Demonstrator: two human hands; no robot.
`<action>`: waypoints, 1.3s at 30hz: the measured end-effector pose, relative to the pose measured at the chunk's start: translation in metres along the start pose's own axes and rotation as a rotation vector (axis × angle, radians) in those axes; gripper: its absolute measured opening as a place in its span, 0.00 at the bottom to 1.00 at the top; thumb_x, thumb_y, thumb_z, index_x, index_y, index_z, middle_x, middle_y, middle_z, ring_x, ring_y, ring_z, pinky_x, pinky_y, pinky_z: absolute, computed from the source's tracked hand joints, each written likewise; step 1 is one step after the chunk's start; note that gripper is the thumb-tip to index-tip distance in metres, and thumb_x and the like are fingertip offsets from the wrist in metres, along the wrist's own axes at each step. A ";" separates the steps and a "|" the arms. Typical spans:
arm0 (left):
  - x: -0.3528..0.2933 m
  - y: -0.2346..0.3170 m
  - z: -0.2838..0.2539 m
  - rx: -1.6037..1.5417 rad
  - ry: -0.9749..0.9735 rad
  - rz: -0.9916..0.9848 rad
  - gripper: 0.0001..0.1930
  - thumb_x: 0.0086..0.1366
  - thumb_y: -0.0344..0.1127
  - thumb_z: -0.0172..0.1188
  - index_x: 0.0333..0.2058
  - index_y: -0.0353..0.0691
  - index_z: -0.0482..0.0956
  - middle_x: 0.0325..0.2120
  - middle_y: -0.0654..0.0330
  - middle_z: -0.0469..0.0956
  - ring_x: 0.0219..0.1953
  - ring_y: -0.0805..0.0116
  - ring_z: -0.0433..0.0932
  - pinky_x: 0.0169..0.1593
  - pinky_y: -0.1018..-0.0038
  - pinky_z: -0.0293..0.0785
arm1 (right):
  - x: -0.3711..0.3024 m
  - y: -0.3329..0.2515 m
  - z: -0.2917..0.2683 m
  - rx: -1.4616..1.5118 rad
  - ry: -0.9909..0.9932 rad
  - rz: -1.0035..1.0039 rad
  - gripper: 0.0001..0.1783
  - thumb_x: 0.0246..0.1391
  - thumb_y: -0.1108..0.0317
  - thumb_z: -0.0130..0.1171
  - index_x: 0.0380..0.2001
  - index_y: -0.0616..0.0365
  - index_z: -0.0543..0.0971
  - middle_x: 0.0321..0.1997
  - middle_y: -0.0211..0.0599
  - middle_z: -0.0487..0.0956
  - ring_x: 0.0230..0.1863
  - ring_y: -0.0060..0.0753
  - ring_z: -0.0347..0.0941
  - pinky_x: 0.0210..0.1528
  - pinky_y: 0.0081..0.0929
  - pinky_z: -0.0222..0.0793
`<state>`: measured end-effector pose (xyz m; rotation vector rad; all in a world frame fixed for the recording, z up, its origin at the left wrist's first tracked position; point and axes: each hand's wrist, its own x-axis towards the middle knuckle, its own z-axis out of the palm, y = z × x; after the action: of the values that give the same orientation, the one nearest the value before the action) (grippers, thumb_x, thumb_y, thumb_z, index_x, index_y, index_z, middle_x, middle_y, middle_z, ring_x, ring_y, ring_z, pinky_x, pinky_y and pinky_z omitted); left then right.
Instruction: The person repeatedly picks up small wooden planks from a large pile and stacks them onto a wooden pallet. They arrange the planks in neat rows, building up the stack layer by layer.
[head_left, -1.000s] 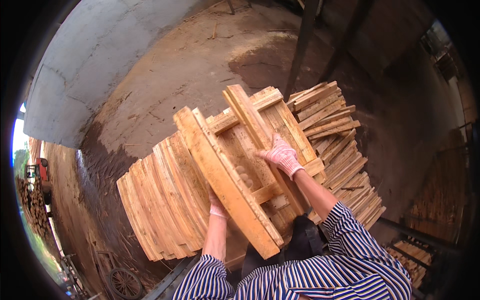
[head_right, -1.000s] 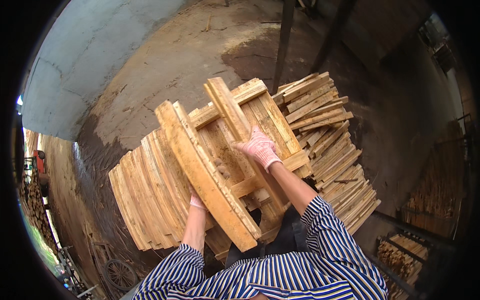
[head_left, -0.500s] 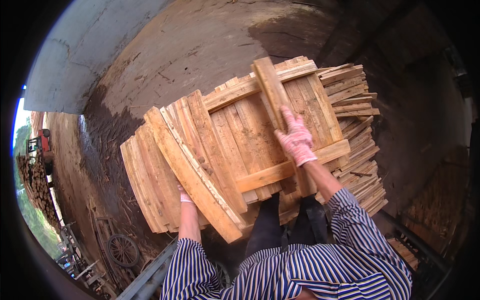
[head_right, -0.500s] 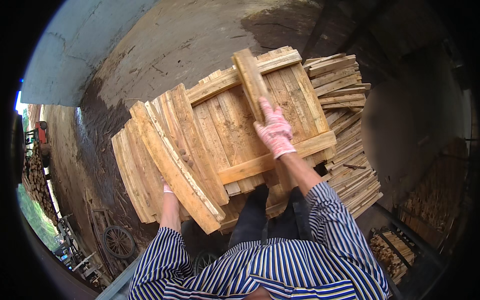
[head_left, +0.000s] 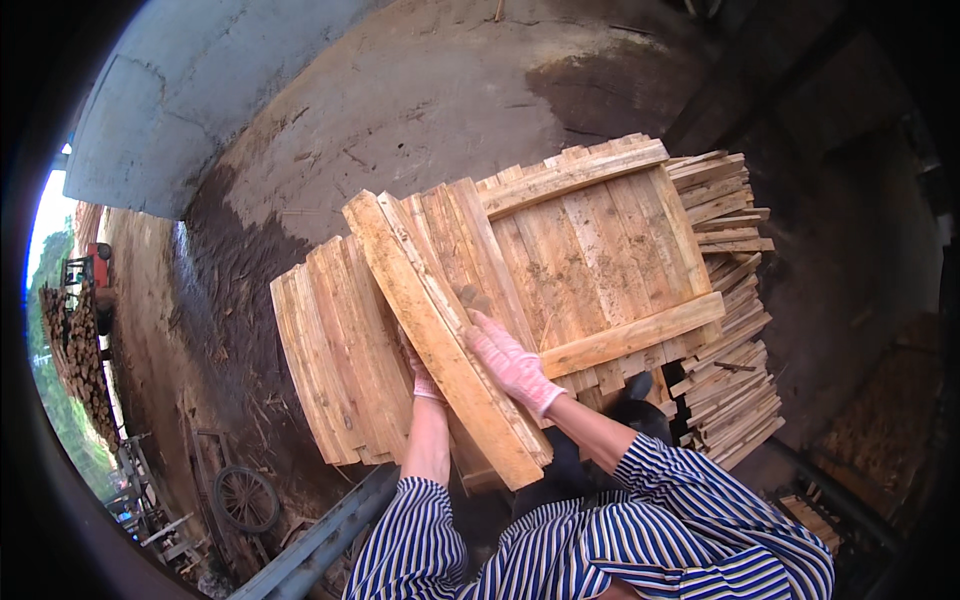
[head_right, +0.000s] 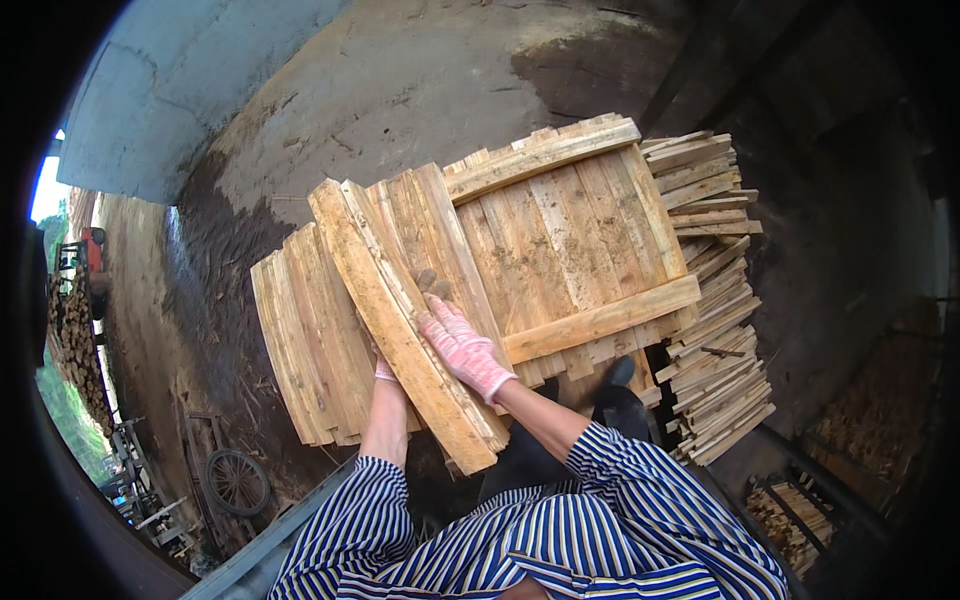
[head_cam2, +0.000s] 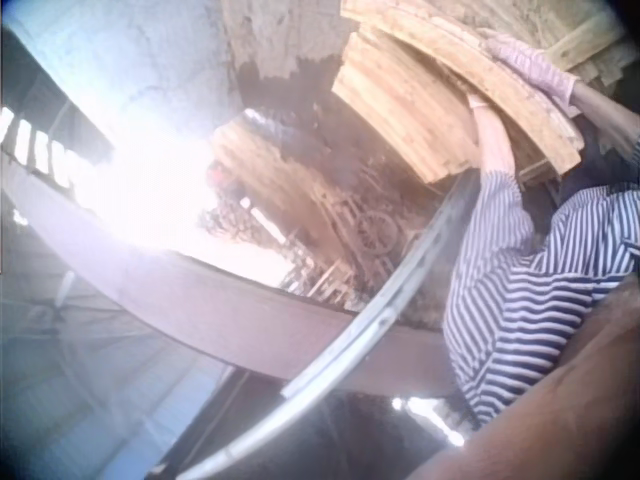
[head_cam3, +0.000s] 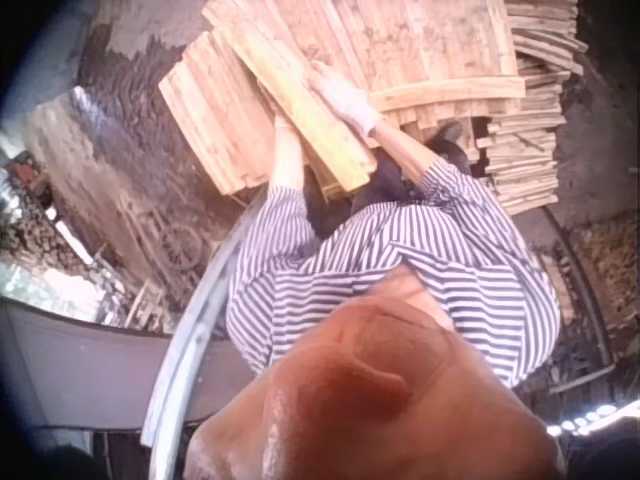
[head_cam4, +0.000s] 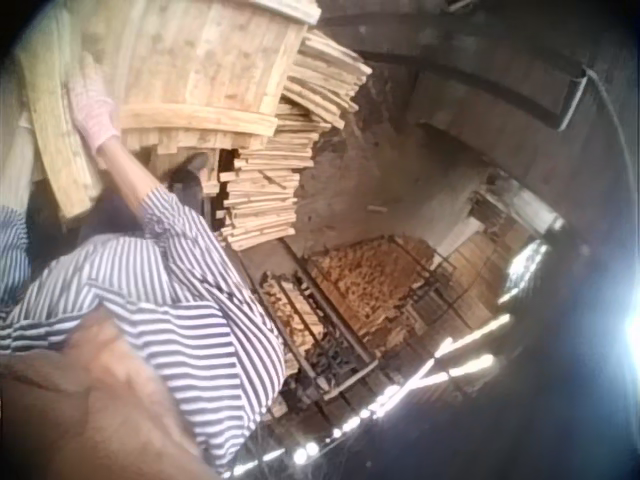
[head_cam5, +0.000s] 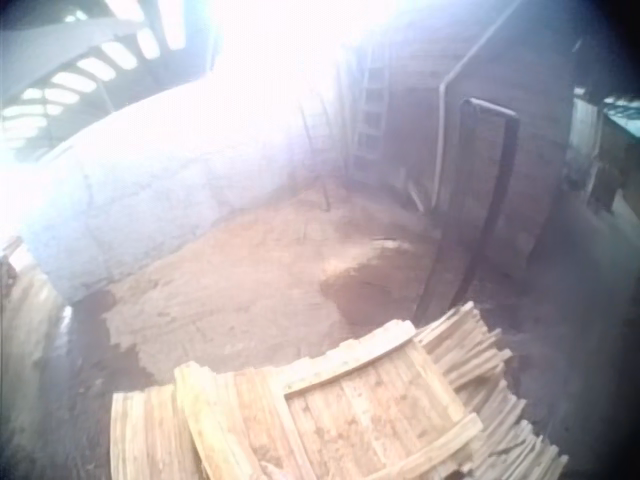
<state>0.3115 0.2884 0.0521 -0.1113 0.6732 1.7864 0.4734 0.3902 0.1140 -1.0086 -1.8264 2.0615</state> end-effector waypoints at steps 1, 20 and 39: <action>0.004 -0.002 0.004 -0.007 -0.012 -0.005 0.50 0.59 0.74 0.57 0.69 0.44 0.60 0.60 0.54 0.73 0.58 0.49 0.74 0.64 0.54 0.70 | -0.002 -0.001 -0.004 0.246 -0.047 0.027 0.50 0.62 0.41 0.56 0.73 0.64 0.51 0.75 0.59 0.57 0.76 0.49 0.52 0.76 0.33 0.46; 0.024 -0.050 0.054 0.376 0.229 0.049 0.30 0.64 0.49 0.66 0.60 0.41 0.73 0.54 0.60 0.79 0.54 0.63 0.79 0.57 0.62 0.80 | -0.015 -0.063 -0.058 -0.509 0.080 0.162 0.50 0.47 0.54 0.71 0.73 0.37 0.60 0.62 0.61 0.70 0.63 0.61 0.69 0.66 0.41 0.67; 0.021 -0.016 0.035 0.444 0.248 -0.163 0.35 0.60 0.49 0.71 0.63 0.43 0.71 0.55 0.60 0.78 0.57 0.63 0.76 0.63 0.62 0.73 | -0.002 0.019 -0.037 -0.963 0.407 0.210 0.47 0.59 0.26 0.42 0.75 0.38 0.55 0.77 0.62 0.48 0.78 0.58 0.46 0.75 0.40 0.51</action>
<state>0.3281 0.3262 0.0664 -0.0835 1.1896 1.4430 0.5028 0.4149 0.0970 -1.7154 -2.5398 0.8315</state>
